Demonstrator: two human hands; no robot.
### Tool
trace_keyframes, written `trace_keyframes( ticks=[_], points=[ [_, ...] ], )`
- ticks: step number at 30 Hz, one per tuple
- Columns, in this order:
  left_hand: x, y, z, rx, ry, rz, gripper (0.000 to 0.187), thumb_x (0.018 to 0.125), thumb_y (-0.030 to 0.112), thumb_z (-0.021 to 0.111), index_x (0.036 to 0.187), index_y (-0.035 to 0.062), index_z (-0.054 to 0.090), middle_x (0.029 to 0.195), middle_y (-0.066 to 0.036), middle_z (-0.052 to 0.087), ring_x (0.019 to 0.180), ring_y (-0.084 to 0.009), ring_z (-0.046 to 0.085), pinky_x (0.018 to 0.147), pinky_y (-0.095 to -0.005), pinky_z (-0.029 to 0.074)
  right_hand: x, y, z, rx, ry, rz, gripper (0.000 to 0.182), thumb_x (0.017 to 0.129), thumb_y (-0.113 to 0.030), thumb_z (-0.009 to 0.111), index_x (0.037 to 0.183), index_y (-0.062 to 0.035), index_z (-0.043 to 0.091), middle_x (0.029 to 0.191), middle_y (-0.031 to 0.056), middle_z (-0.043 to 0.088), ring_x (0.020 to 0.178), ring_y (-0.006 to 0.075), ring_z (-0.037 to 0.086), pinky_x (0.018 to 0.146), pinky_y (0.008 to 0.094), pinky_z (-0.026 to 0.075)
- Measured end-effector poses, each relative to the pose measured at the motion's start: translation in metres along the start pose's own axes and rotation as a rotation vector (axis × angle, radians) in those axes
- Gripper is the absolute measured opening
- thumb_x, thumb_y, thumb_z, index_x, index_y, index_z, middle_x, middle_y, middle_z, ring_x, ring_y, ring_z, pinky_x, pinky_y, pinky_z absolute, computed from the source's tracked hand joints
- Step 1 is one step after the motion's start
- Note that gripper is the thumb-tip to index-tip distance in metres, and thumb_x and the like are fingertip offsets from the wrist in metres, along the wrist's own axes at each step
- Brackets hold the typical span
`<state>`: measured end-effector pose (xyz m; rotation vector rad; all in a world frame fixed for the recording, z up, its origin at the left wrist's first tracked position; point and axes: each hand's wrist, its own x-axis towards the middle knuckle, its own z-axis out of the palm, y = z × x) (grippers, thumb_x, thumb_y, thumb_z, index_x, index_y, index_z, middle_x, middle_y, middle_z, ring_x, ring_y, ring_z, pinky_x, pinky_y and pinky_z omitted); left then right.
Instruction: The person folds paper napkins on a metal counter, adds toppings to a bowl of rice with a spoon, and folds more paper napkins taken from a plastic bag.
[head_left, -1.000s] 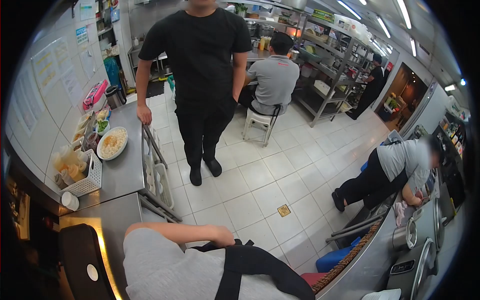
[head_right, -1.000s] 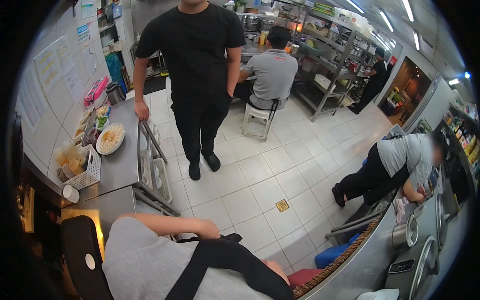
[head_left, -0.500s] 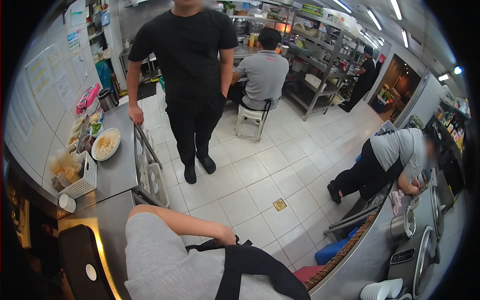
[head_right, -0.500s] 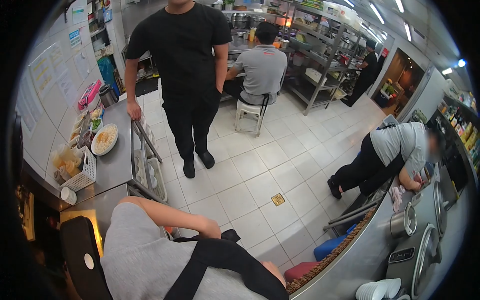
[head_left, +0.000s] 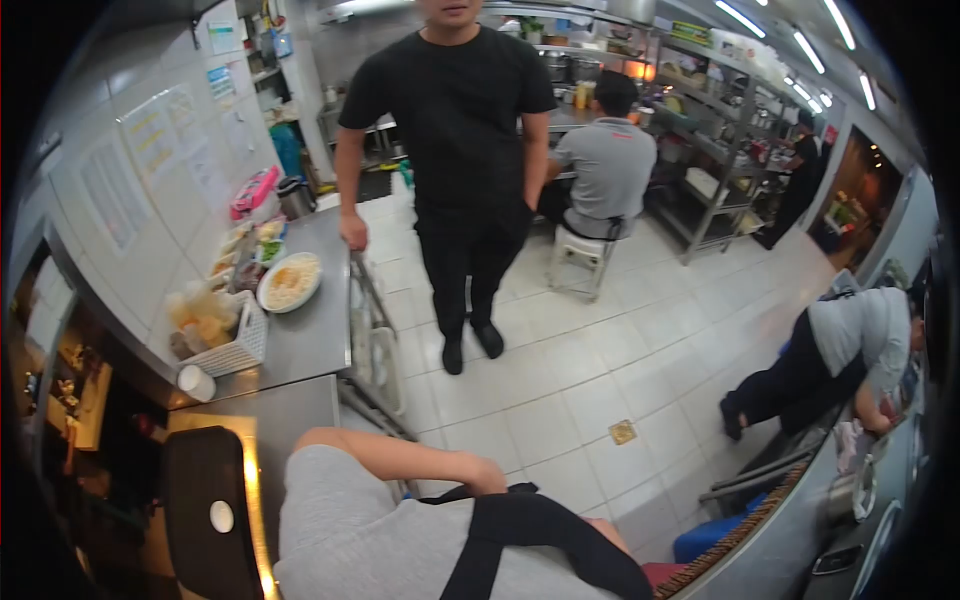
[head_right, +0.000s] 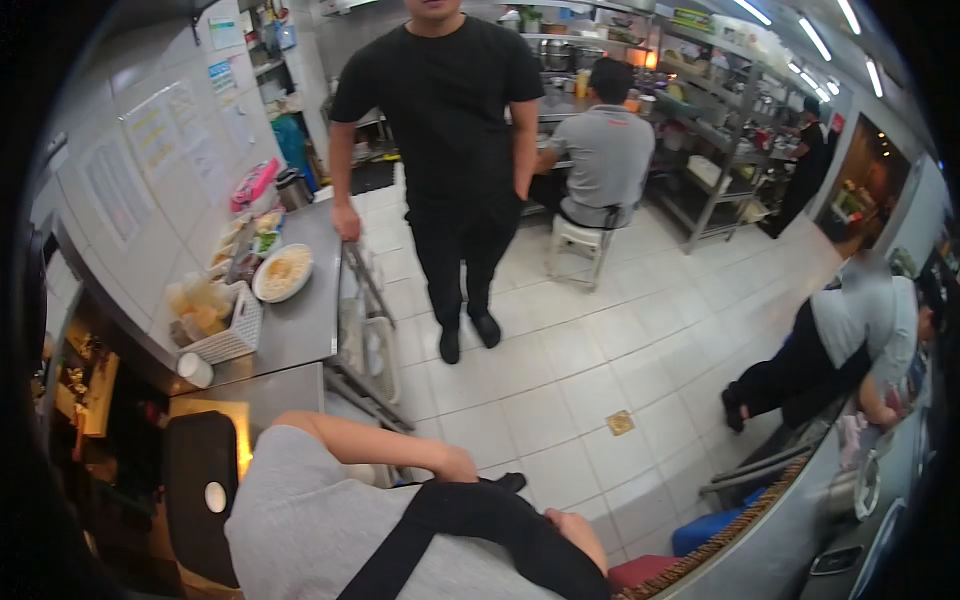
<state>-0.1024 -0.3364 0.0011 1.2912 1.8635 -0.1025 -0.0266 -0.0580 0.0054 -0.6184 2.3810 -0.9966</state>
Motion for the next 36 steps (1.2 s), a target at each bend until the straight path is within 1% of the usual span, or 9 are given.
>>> trace_keyframes(
  ticks=[1, 3, 5, 8, 19, 21, 24, 34, 36],
  points=[
    [-0.01, -0.001, 0.007, -0.018, -0.027, -0.015, 0.019, 0.077, 0.021, 0.056, 0.086, 0.0059, 0.062, 0.082, -0.017, 0.064, 0.081, -0.0359, 0.06, 0.064, -0.044, 0.047, 0.002, -0.002, -0.002, 0.008, -0.005, 0.041, 0.024, 0.074, -0.027, 0.055, 0.084, -0.0052, 0.058, 0.069, 0.0218, 0.058, 0.071, 0.0386, 0.058, 0.063, 0.0426, 0.044],
    [-0.02, 0.005, -0.006, -0.056, 0.096, -0.033, 0.02, 0.077, 0.023, 0.055, 0.081, 0.0053, 0.063, 0.079, -0.017, 0.064, 0.079, -0.037, 0.06, 0.063, -0.0443, 0.047, 0.001, -0.011, -0.001, -0.009, 0.025, 0.053, 0.025, 0.073, -0.026, 0.056, 0.084, -0.0036, 0.057, 0.068, 0.023, 0.057, 0.071, 0.0399, 0.056, 0.061, 0.0426, 0.043],
    [-0.009, -0.006, 0.005, 0.018, 0.105, -0.001, 0.02, 0.076, 0.022, 0.054, 0.081, 0.0044, 0.063, 0.079, -0.017, 0.064, 0.077, -0.037, 0.06, 0.062, -0.0442, 0.047, 0.005, -0.023, -0.013, 0.032, 0.028, 0.106, 0.026, 0.072, -0.026, 0.056, 0.082, -0.0019, 0.054, 0.067, 0.0237, 0.055, 0.07, 0.0411, 0.055, 0.06, 0.0431, 0.041],
    [-0.019, -0.002, -0.004, -0.019, 0.144, -0.078, 0.019, 0.074, 0.021, 0.055, 0.08, 0.004, 0.063, 0.078, -0.017, 0.064, 0.076, -0.0358, 0.061, 0.062, -0.044, 0.047, 0.007, -0.024, -0.015, -0.001, 0.046, 0.073, 0.027, 0.071, -0.026, 0.056, 0.081, -0.0006, 0.053, 0.067, 0.024, 0.054, 0.07, 0.0415, 0.054, 0.059, 0.0437, 0.04],
    [-0.01, -0.009, -0.013, 0.028, 0.101, -0.059, 0.021, 0.073, 0.021, 0.056, 0.077, 0.0019, 0.063, 0.079, -0.017, 0.064, 0.081, -0.034, 0.062, 0.064, -0.0443, 0.049, 0.009, -0.015, -0.013, -0.044, 0.03, 0.131, 0.027, 0.073, -0.026, 0.055, 0.083, -0.0006, 0.054, 0.069, 0.0231, 0.056, 0.072, 0.0405, 0.055, 0.061, 0.0427, 0.041],
    [-0.012, -0.008, -0.018, 0.056, 0.081, -0.05, 0.02, 0.075, 0.02, 0.054, 0.08, 0.0027, 0.063, 0.081, -0.017, 0.064, 0.081, -0.0337, 0.062, 0.064, -0.0433, 0.049, 0.011, -0.01, -0.01, -0.081, 0.033, 0.025, 0.028, 0.072, -0.026, 0.055, 0.083, -0.0007, 0.053, 0.068, 0.0231, 0.055, 0.072, 0.0403, 0.055, 0.061, 0.0425, 0.041],
    [-0.01, -0.006, -0.021, 0.093, 0.038, -0.042, 0.02, 0.077, 0.02, 0.052, 0.083, 0.0036, 0.063, 0.083, -0.016, 0.064, 0.082, -0.0332, 0.062, 0.064, -0.0422, 0.048, 0.003, -0.03, -0.018, -0.092, 0.067, 0.102, 0.028, 0.072, -0.026, 0.055, 0.083, -0.0002, 0.052, 0.068, 0.0231, 0.054, 0.071, 0.0404, 0.054, 0.061, 0.0421, 0.04],
    [-0.012, 0.003, -0.037, 0.086, 0.01, -0.037, 0.022, 0.081, 0.021, 0.049, 0.085, 0.0045, 0.063, 0.087, -0.015, 0.065, 0.085, -0.0325, 0.061, 0.068, -0.0423, 0.048, 0.0, -0.02, -0.017, -0.013, 0.052, 0.156, 0.028, 0.072, -0.026, 0.054, 0.08, -0.0001, 0.051, 0.069, 0.0235, 0.054, 0.074, 0.0412, 0.054, 0.063, 0.0414, 0.041],
    [-0.009, -0.001, -0.033, 0.1, 0.022, -0.039, 0.023, 0.08, 0.021, 0.049, 0.085, 0.0047, 0.063, 0.087, -0.016, 0.065, 0.085, -0.0325, 0.061, 0.068, -0.0423, 0.048, -0.002, -0.02, -0.018, -0.057, 0.081, 0.094, 0.022, 0.072, -0.021, 0.055, 0.078, 0.0, 0.051, 0.068, 0.0208, 0.055, 0.069, 0.0369, 0.055, 0.06, 0.0395, 0.041]
  ],
)
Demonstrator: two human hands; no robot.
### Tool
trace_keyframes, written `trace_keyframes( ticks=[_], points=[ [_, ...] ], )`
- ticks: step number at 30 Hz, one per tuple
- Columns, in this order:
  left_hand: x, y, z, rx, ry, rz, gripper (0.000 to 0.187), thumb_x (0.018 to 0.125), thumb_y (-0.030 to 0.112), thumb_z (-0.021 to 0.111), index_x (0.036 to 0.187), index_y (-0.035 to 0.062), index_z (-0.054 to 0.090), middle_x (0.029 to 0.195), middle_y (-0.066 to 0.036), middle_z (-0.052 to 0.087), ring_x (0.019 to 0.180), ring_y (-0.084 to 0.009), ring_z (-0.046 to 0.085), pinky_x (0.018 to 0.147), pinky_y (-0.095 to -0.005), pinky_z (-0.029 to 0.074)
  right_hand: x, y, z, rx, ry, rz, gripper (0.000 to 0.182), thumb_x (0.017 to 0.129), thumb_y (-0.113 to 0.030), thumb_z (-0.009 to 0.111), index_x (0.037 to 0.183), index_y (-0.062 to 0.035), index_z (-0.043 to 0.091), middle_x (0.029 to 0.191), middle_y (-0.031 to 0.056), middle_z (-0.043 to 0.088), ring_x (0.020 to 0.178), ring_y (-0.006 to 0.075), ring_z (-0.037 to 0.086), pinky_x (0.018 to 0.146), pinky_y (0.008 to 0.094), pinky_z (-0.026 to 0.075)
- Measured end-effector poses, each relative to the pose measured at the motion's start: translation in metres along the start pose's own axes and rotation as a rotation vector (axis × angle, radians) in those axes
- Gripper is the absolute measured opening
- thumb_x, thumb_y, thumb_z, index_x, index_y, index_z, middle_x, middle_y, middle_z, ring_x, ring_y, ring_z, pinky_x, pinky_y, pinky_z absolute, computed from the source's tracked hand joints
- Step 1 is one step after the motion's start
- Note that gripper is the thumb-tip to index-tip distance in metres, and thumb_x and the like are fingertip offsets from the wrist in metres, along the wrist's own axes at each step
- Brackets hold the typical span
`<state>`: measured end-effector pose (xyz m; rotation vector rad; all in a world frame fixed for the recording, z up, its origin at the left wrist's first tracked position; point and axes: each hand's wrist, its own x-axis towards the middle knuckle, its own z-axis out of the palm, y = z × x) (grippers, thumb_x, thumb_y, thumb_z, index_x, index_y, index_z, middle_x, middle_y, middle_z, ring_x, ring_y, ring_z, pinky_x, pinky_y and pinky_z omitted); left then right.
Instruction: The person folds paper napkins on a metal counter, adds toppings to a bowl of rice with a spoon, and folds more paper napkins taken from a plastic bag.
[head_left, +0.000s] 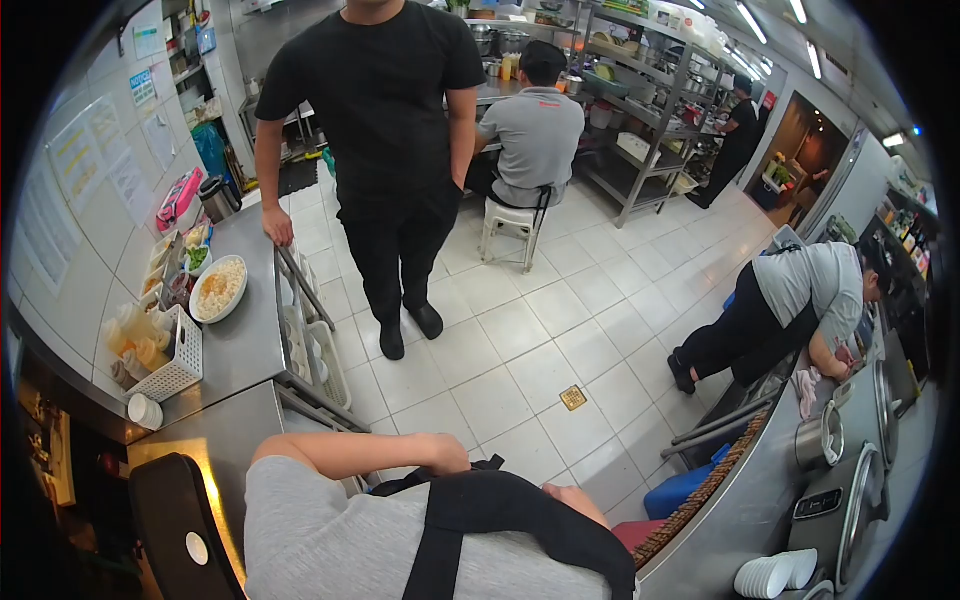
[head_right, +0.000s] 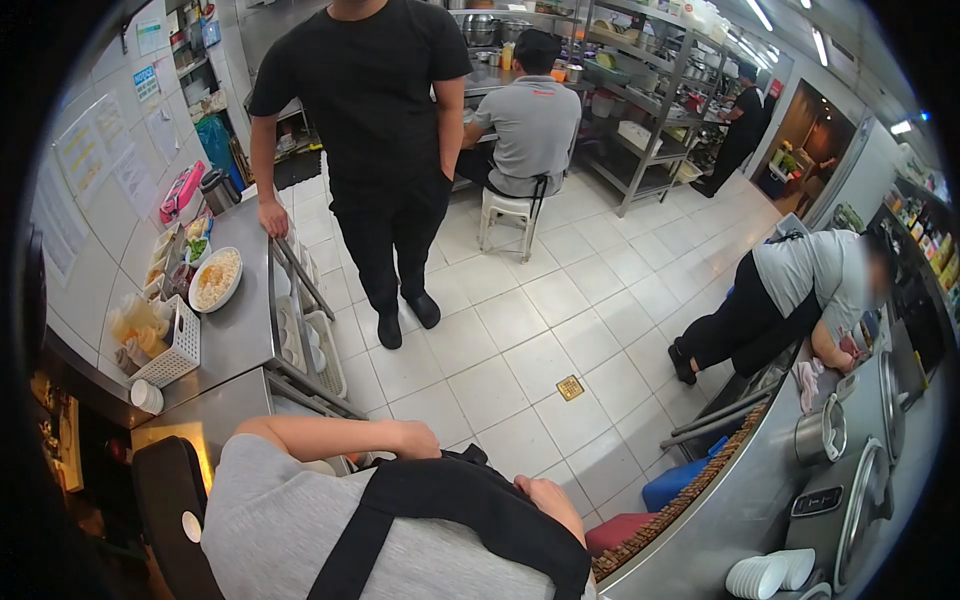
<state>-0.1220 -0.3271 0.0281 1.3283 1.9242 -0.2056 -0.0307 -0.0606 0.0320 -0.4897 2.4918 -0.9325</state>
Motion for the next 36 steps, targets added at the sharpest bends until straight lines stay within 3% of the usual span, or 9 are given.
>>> trace_keyframes(
  ticks=[3, 7, 10, 16, 19, 21, 25, 29, 36],
  points=[
    [0.003, 0.002, 0.001, 0.001, 0.005, -0.009, 0.022, 0.08, 0.021, 0.049, 0.085, 0.0049, 0.064, 0.088, -0.016, 0.065, 0.085, -0.0324, 0.061, 0.068, -0.0421, 0.049, 0.007, 0.016, -0.025, 0.151, -0.106, -0.002, 0.015, 0.072, -0.013, 0.057, 0.078, -0.0002, 0.052, 0.064, 0.0162, 0.054, 0.062, 0.0264, 0.055, 0.057, 0.0356, 0.041],
    [0.008, 0.003, 0.006, 0.03, -0.014, -0.023, 0.022, 0.078, 0.021, 0.051, 0.084, 0.0041, 0.064, 0.087, -0.016, 0.065, 0.084, -0.0321, 0.062, 0.068, -0.0418, 0.049, -0.027, -0.04, -0.16, 0.22, 0.923, -0.274, 0.008, 0.078, -0.005, 0.055, 0.085, -0.005, 0.057, 0.063, 0.0004, 0.044, 0.054, 0.0101, 0.044, 0.049, 0.0227, 0.036],
    [0.007, 0.003, 0.008, -0.017, 0.103, 0.037, 0.019, 0.072, 0.017, 0.054, 0.074, -0.0004, 0.061, 0.076, -0.018, 0.064, 0.077, -0.035, 0.062, 0.061, -0.0441, 0.049, -0.058, -0.112, -0.208, 0.797, 1.28, -1.031, 0.021, 0.082, -0.004, 0.049, 0.101, 0.0023, 0.046, 0.063, 0.0002, 0.039, 0.058, 0.0075, 0.039, 0.051, 0.0239, 0.03],
    [-0.007, 0.014, -0.001, -0.089, 0.098, -0.054, 0.021, 0.076, 0.017, 0.051, 0.077, -0.0004, 0.062, 0.079, -0.018, 0.064, 0.078, -0.0358, 0.062, 0.064, -0.0441, 0.049, -0.097, -0.161, -0.207, -0.099, 1.281, -1.516, 0.01, 0.085, -0.013, 0.045, 0.09, -0.0041, 0.048, 0.063, 0.0004, 0.042, 0.061, 0.008, 0.044, 0.056, 0.0232, 0.028],
    [-0.005, 0.01, 0.012, -0.149, 0.104, -0.127, 0.024, 0.076, 0.021, 0.051, 0.084, 0.0022, 0.064, 0.084, -0.017, 0.064, 0.083, -0.0337, 0.062, 0.067, -0.0422, 0.049, -0.092, -0.178, -0.199, -0.345, 0.927, -1.534, 0.067, 0.092, -0.019, 0.046, 0.144, -0.0204, 0.002, 0.107, 0.0149, 0.059, 0.089, 0.0295, 0.059, 0.078, 0.036, 0.048],
    [-0.006, 0.005, 0.023, -0.198, 0.171, -0.147, 0.024, 0.077, 0.021, 0.051, 0.084, 0.0027, 0.064, 0.084, -0.017, 0.064, 0.083, -0.0338, 0.062, 0.068, -0.0426, 0.049, -0.051, -0.167, -0.186, 0.4, 1.482, -1.586, 0.008, 0.084, -0.014, 0.045, 0.078, -0.01, 0.048, 0.064, 0.0003, 0.042, 0.059, 0.0088, 0.042, 0.056, 0.024, 0.031],
    [0.006, 0.001, 0.036, -0.328, 0.293, -0.214, 0.021, 0.077, 0.019, 0.051, 0.086, 0.0054, 0.065, 0.082, -0.017, 0.064, 0.081, -0.0323, 0.063, 0.068, -0.042, 0.049, 0.049, -0.186, -0.115, 0.948, 0.98, -1.133, 0.015, 0.081, -0.009, 0.049, 0.095, -0.0037, 0.05, 0.07, 0.0022, 0.039, 0.059, 0.011, 0.038, 0.053, 0.0232, 0.034],
    [0.038, -0.029, 0.096, -0.655, 0.872, -0.004, 0.02, 0.076, 0.018, 0.053, 0.087, 0.0074, 0.065, 0.081, -0.015, 0.065, 0.078, -0.0286, 0.063, 0.068, -0.0408, 0.048, 0.134, -0.135, 0.0, -0.355, -0.252, -0.709, 0.018, 0.081, -0.019, 0.054, 0.078, -0.0019, 0.061, 0.063, 0.0203, 0.057, 0.062, 0.0375, 0.057, 0.054, 0.043, 0.045],
    [0.041, -0.052, 0.098, -0.955, 0.463, 0.236, 0.022, 0.074, 0.019, 0.059, 0.092, 0.0077, 0.064, 0.087, -0.013, 0.064, 0.082, -0.0252, 0.059, 0.071, -0.0391, 0.045, 0.125, -0.131, -0.009, -0.331, -0.423, -0.67, 0.016, 0.079, -0.017, 0.053, 0.086, -0.0061, 0.062, 0.067, 0.0177, 0.059, 0.065, 0.035, 0.059, 0.056, 0.0442, 0.046]
  ],
)
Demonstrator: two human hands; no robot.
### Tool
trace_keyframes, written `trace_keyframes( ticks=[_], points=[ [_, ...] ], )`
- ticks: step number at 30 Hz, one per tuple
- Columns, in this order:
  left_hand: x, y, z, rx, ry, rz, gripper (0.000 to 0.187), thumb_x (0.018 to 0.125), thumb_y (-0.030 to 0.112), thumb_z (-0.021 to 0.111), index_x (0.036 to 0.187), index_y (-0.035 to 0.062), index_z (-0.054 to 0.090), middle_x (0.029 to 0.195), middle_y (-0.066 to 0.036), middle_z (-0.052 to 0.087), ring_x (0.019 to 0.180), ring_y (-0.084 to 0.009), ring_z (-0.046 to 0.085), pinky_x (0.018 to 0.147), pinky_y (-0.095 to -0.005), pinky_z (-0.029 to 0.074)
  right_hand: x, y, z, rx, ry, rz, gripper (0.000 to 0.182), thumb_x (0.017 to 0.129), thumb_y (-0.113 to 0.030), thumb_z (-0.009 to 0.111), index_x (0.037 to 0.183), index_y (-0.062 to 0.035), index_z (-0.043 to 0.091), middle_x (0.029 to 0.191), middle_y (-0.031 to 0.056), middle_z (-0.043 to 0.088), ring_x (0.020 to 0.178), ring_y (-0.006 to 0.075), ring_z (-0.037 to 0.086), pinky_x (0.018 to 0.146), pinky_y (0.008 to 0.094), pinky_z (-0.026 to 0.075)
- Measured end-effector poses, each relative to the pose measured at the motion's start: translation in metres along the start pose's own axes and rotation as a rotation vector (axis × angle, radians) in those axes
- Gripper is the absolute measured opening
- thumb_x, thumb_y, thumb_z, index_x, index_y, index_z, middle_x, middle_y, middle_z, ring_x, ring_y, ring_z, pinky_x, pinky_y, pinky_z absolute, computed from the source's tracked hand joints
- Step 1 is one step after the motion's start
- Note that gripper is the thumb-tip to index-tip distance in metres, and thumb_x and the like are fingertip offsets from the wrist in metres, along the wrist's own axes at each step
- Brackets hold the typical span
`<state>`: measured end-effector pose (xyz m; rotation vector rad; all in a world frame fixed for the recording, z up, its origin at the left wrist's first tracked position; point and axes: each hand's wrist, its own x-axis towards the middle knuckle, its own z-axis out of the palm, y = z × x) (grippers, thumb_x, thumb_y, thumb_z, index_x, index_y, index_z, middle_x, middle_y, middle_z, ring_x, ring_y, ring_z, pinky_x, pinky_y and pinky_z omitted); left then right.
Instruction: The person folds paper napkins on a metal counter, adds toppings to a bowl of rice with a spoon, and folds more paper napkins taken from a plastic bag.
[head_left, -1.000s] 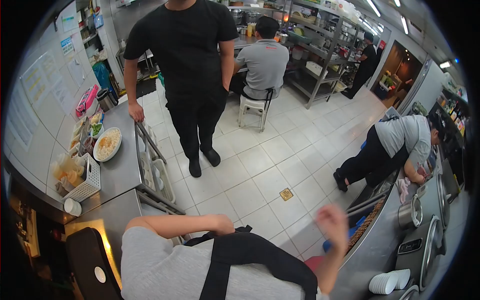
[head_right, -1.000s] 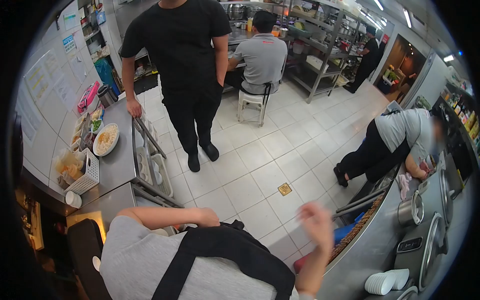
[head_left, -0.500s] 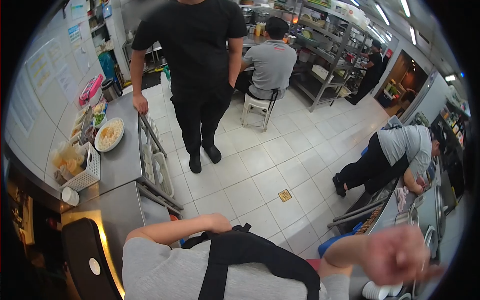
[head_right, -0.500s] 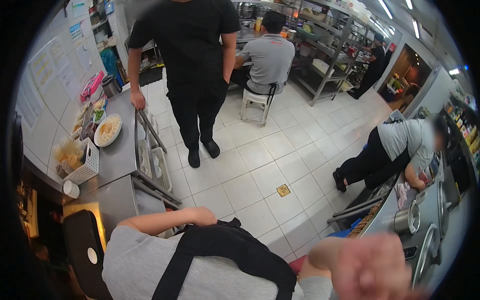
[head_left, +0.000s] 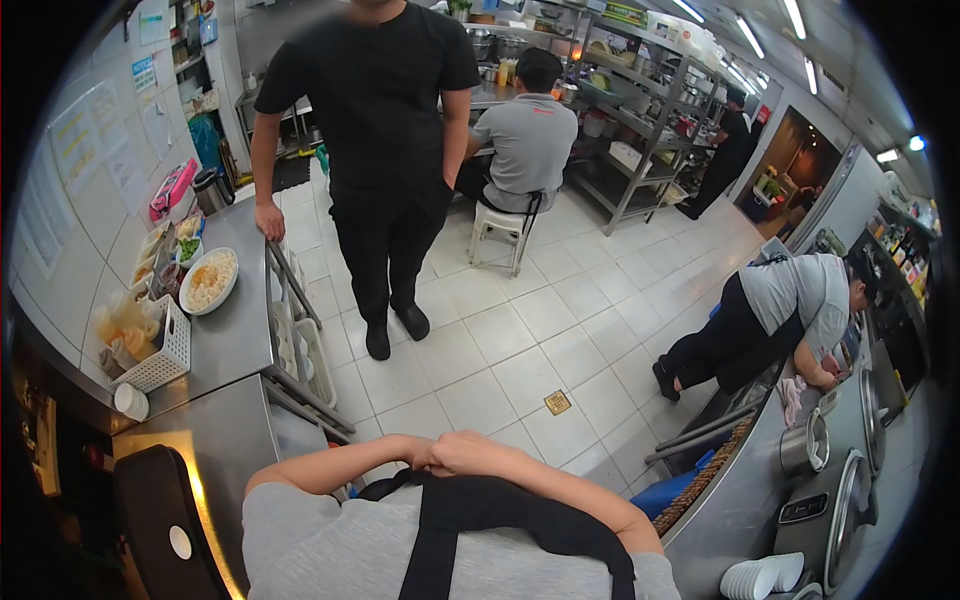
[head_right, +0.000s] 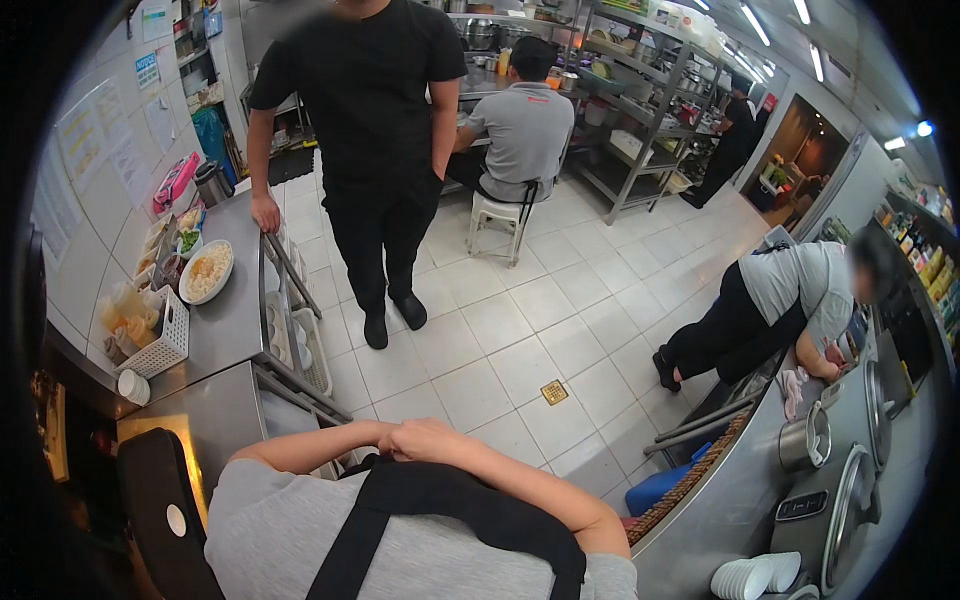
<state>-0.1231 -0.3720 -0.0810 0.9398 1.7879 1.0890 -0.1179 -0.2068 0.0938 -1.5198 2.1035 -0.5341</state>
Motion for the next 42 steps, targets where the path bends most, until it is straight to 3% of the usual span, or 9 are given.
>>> trace_keyframes(
  ticks=[14, 18, 22, 24, 28, 30, 34, 37, 42],
  points=[
    [0.051, -0.063, -0.016, 0.218, -0.405, -0.368, 0.036, 0.073, 0.022, 0.066, 0.106, 0.0094, 0.06, 0.106, -0.012, 0.061, 0.099, -0.0243, 0.055, 0.082, -0.0372, 0.042, -0.011, 0.034, 0.051, 0.361, 0.109, 0.043, 0.033, 0.086, -0.017, 0.047, 0.119, -0.0143, 0.05, 0.096, 0.0158, 0.06, 0.089, 0.0289, 0.06, 0.075, 0.0384, 0.046],
    [0.033, 0.016, -0.021, 0.414, -0.382, -0.258, 0.028, 0.074, 0.023, 0.062, 0.098, 0.007, 0.063, 0.09, -0.013, 0.065, 0.082, -0.0287, 0.059, 0.073, -0.0374, 0.044, -0.045, 0.049, 0.065, 0.747, 0.416, -0.092, 0.033, 0.088, -0.015, 0.049, 0.12, -0.0073, 0.052, 0.091, 0.0098, 0.063, 0.089, 0.0189, 0.06, 0.075, 0.0319, 0.046],
    [0.024, 0.063, -0.025, 0.476, -0.403, -0.276, 0.024, 0.074, 0.026, 0.056, 0.082, 0.0057, 0.065, 0.071, -0.012, 0.064, 0.064, -0.0259, 0.059, 0.061, -0.0375, 0.044, -0.114, 0.054, 0.073, 1.044, 0.645, 0.293, 0.032, 0.086, -0.006, 0.049, 0.118, -0.0054, 0.054, 0.081, 0.0034, 0.059, 0.074, 0.009, 0.057, 0.069, 0.0232, 0.046],
    [0.022, 0.067, -0.029, 0.398, -0.288, -0.273, 0.025, 0.074, 0.027, 0.055, 0.081, 0.0045, 0.065, 0.071, -0.012, 0.064, 0.064, -0.0254, 0.06, 0.062, -0.0367, 0.045, -0.155, 0.057, 0.095, 1.05, 0.926, 0.506, 0.029, 0.086, -0.006, 0.051, 0.115, -0.0013, 0.054, 0.079, 0.0052, 0.059, 0.075, 0.0116, 0.058, 0.069, 0.0248, 0.048],
    [0.05, 0.075, -0.042, 0.498, -0.461, -0.208, 0.03, 0.082, 0.032, 0.052, 0.078, 0.0041, 0.062, 0.07, -0.011, 0.063, 0.067, -0.0248, 0.06, 0.063, -0.0366, 0.044, -0.228, 0.037, 0.125, 1.011, 1.501, 0.736, 0.024, 0.087, -0.005, 0.048, 0.109, 0.0009, 0.055, 0.077, 0.0059, 0.06, 0.068, 0.0105, 0.056, 0.062, 0.0225, 0.047],
    [0.073, 0.093, -0.045, 0.388, -0.345, -0.164, 0.035, 0.086, 0.035, 0.049, 0.074, 0.0051, 0.061, 0.068, -0.012, 0.061, 0.065, -0.026, 0.059, 0.062, -0.0368, 0.044, -0.253, 0.006, 0.126, 0.87, 1.699, 0.833, 0.023, 0.087, -0.006, 0.048, 0.108, 0.0006, 0.056, 0.075, 0.0055, 0.06, 0.066, 0.0102, 0.056, 0.059, 0.0216, 0.045],
    [0.145, 0.141, -0.027, 0.771, -0.312, 0.092, 0.035, 0.087, 0.038, 0.047, 0.076, 0.007, 0.059, 0.069, -0.014, 0.06, 0.069, -0.0332, 0.058, 0.062, -0.0416, 0.045, -0.275, -0.064, 0.125, 0.767, 2.019, 1.035, 0.024, 0.086, -0.006, 0.051, 0.109, 0.0019, 0.055, 0.073, 0.0034, 0.058, 0.066, 0.0089, 0.054, 0.062, 0.0215, 0.044],
    [0.19, 0.182, 0.009, 0.872, -0.498, 0.27, 0.031, 0.087, 0.037, 0.048, 0.079, 0.0074, 0.057, 0.07, -0.015, 0.06, 0.07, -0.0346, 0.058, 0.062, -0.0433, 0.044, -0.284, -0.12, 0.156, 0.218, 1.991, 1.338, 0.025, 0.083, -0.006, 0.055, 0.106, 0.0016, 0.058, 0.077, 0.0038, 0.058, 0.071, 0.0104, 0.055, 0.067, 0.0241, 0.044],
    [0.215, 0.237, 0.091, 0.803, -0.76, 0.552, 0.025, 0.086, 0.032, 0.052, 0.083, 0.0076, 0.056, 0.071, -0.013, 0.061, 0.07, -0.032, 0.059, 0.063, -0.0407, 0.045, -0.267, -0.231, 0.206, -0.057, 2.345, 1.7, 0.023, 0.084, -0.004, 0.052, 0.105, 0.0008, 0.058, 0.08, 0.0053, 0.059, 0.074, 0.0108, 0.056, 0.068, 0.0232, 0.044]
  ],
)
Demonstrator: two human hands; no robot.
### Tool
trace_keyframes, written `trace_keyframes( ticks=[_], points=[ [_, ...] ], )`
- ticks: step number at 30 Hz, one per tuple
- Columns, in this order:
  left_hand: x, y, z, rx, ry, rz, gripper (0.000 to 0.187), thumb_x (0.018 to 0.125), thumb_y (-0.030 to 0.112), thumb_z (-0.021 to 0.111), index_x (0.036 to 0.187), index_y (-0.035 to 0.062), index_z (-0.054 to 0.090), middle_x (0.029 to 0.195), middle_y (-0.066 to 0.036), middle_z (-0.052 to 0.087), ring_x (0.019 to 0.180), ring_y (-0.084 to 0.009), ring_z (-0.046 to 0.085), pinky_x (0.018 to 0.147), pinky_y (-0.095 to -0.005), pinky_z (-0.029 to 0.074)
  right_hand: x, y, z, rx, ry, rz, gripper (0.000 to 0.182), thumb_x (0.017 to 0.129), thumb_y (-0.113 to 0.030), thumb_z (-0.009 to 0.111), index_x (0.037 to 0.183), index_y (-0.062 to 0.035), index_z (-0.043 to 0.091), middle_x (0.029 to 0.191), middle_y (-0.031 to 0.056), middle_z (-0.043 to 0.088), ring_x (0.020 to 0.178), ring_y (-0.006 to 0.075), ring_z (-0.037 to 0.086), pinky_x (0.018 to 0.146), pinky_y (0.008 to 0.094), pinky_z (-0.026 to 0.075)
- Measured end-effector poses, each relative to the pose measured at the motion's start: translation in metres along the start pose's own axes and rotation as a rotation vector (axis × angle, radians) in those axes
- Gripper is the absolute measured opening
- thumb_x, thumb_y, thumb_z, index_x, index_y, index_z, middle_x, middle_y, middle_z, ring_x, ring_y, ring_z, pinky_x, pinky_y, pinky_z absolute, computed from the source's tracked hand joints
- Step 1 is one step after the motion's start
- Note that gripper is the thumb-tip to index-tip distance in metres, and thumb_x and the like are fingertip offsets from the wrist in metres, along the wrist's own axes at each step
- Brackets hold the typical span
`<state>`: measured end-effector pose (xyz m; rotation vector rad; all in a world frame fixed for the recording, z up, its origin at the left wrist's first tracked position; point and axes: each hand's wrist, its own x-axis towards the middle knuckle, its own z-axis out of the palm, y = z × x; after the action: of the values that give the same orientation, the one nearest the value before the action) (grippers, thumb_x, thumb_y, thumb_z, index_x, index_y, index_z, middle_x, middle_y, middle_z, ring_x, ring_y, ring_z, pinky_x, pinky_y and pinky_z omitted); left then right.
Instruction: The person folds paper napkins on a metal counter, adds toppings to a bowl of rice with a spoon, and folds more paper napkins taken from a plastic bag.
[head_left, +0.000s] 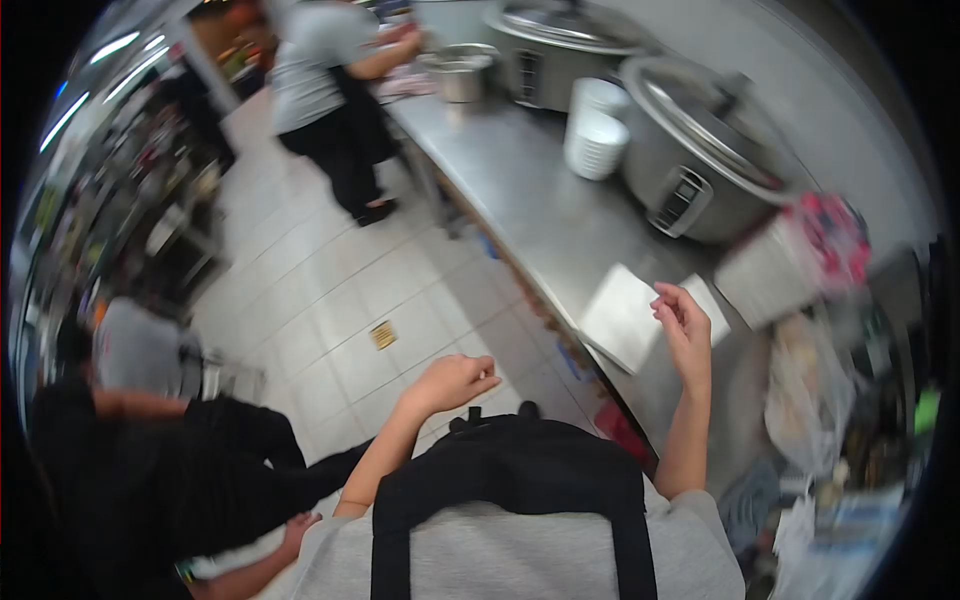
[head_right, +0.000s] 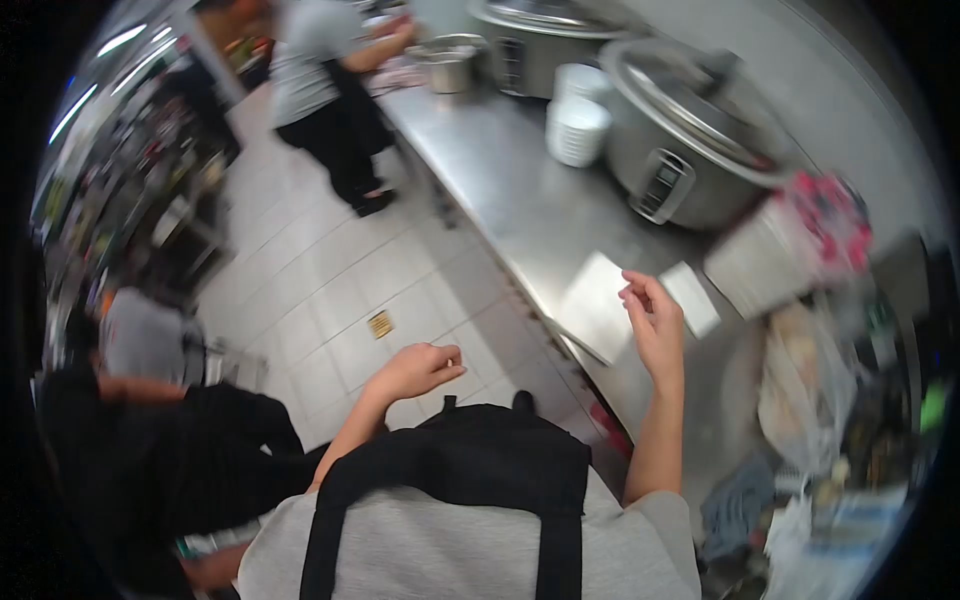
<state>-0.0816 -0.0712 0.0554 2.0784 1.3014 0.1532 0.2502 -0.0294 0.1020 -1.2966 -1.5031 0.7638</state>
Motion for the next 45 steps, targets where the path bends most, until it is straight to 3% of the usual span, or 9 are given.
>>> trace_keyframes(
  ticks=[5, 11, 13, 17, 21, 27, 31, 35, 45],
  points=[
    [0.059, 0.016, 0.021, -0.049, -0.122, 0.139, 0.021, 0.085, 0.027, 0.053, 0.088, 0.0068, 0.057, 0.074, -0.01, 0.061, 0.074, -0.0273, 0.059, 0.064, -0.0377, 0.046, -0.06, 0.055, -0.067, -0.121, 0.266, 0.194, 0.02, 0.084, -0.005, 0.053, 0.102, 0.0012, 0.059, 0.08, 0.0057, 0.059, 0.075, 0.0096, 0.055, 0.068, 0.0227, 0.045],
    [0.107, 0.052, 0.026, 0.036, 0.166, 0.46, 0.021, 0.082, 0.022, 0.057, 0.096, 0.0063, 0.055, 0.107, -0.01, 0.055, 0.095, -0.0261, 0.055, 0.076, -0.0357, 0.047, -0.074, 0.097, -0.067, -0.372, 0.228, 0.172, 0.022, 0.078, -0.004, 0.055, 0.1, -0.0003, 0.059, 0.086, 0.007, 0.059, 0.074, 0.0135, 0.055, 0.066, 0.0235, 0.044],
    [0.127, 0.076, 0.04, 0.013, 0.097, 0.53, 0.027, 0.082, 0.023, 0.058, 0.102, 0.0063, 0.053, 0.116, -0.011, 0.05, 0.104, -0.0269, 0.05, 0.082, -0.0374, 0.044, -0.061, 0.119, -0.078, -0.568, 0.329, 0.184, 0.018, 0.077, -0.006, 0.055, 0.094, 0.0014, 0.057, 0.093, 0.0145, 0.059, 0.089, 0.0296, 0.057, 0.077, 0.0362, 0.045],
    [0.16, 0.104, 0.091, 0.222, 0.172, 0.75, 0.049, 0.082, 0.029, 0.058, 0.122, 0.0048, 0.044, 0.136, -0.013, 0.034, 0.126, -0.031, 0.032, 0.099, -0.0454, 0.033, -0.019, 0.138, -0.094, -0.743, 0.278, 0.105, 0.019, 0.077, -0.007, 0.054, 0.094, 0.001, 0.056, 0.1, 0.0172, 0.057, 0.097, 0.0341, 0.053, 0.084, 0.0391, 0.042],
    [0.177, 0.091, 0.116, 0.353, 0.184, 0.619, 0.059, 0.084, 0.039, 0.051, 0.131, 0.0056, 0.036, 0.14, -0.013, 0.029, 0.132, -0.0298, 0.023, 0.104, -0.0516, 0.022, 0.031, 0.179, -0.114, -0.737, 0.175, -0.014, 0.023, 0.077, -0.01, 0.057, 0.098, 0.0014, 0.056, 0.105, 0.019, 0.056, 0.101, 0.0361, 0.051, 0.088, 0.0403, 0.04],
    [0.187, 0.084, 0.109, 0.307, 0.173, 0.538, 0.058, 0.086, 0.039, 0.049, 0.131, 0.0057, 0.037, 0.14, -0.013, 0.029, 0.132, -0.0281, 0.023, 0.104, -0.0523, 0.02, 0.059, 0.205, -0.118, -0.923, 0.032, 0.326, 0.063, 0.06, -0.026, 0.076, 0.112, 0.0005, 0.052, 0.113, 0.0216, 0.055, 0.109, 0.0318, 0.051, 0.092, 0.0371, 0.04],
    [0.191, 0.094, 0.097, -0.02, 0.09, 0.478, 0.055, 0.085, 0.03, 0.054, 0.131, 0.0053, 0.037, 0.137, -0.018, 0.033, 0.127, -0.0315, 0.03, 0.105, -0.0454, 0.024, 0.066, 0.241, -0.131, -0.349, -0.112, 0.349, 0.057, 0.051, -0.019, 0.082, 0.099, 0.0009, 0.06, 0.092, 0.015, 0.064, 0.088, 0.0274, 0.062, 0.079, 0.0361, 0.048],
    [0.195, 0.099, 0.101, -0.217, 0.311, 0.448, 0.052, 0.083, 0.023, 0.057, 0.128, 0.004, 0.038, 0.135, -0.019, 0.036, 0.123, -0.0344, 0.035, 0.103, -0.0402, 0.027, 0.071, 0.248, -0.124, -0.492, -0.067, 0.304, 0.067, 0.045, -0.007, 0.081, 0.105, 0.0021, 0.051, 0.097, 0.0164, 0.06, 0.087, 0.0268, 0.06, 0.077, 0.0357, 0.048],
    [0.249, 0.131, 0.113, -1.229, 0.16, 0.132, 0.067, 0.079, 0.029, 0.066, 0.133, 0.0056, 0.032, 0.129, -0.019, 0.039, 0.12, -0.0269, 0.039, 0.098, -0.0374, 0.035, 0.031, 0.114, -0.093, 0.412, -0.047, 0.248, 0.06, 0.063, 0.003, 0.068, 0.118, -0.0006, 0.045, 0.11, 0.0098, 0.055, 0.103, 0.0211, 0.053, 0.092, 0.0332, 0.04]
  ],
)
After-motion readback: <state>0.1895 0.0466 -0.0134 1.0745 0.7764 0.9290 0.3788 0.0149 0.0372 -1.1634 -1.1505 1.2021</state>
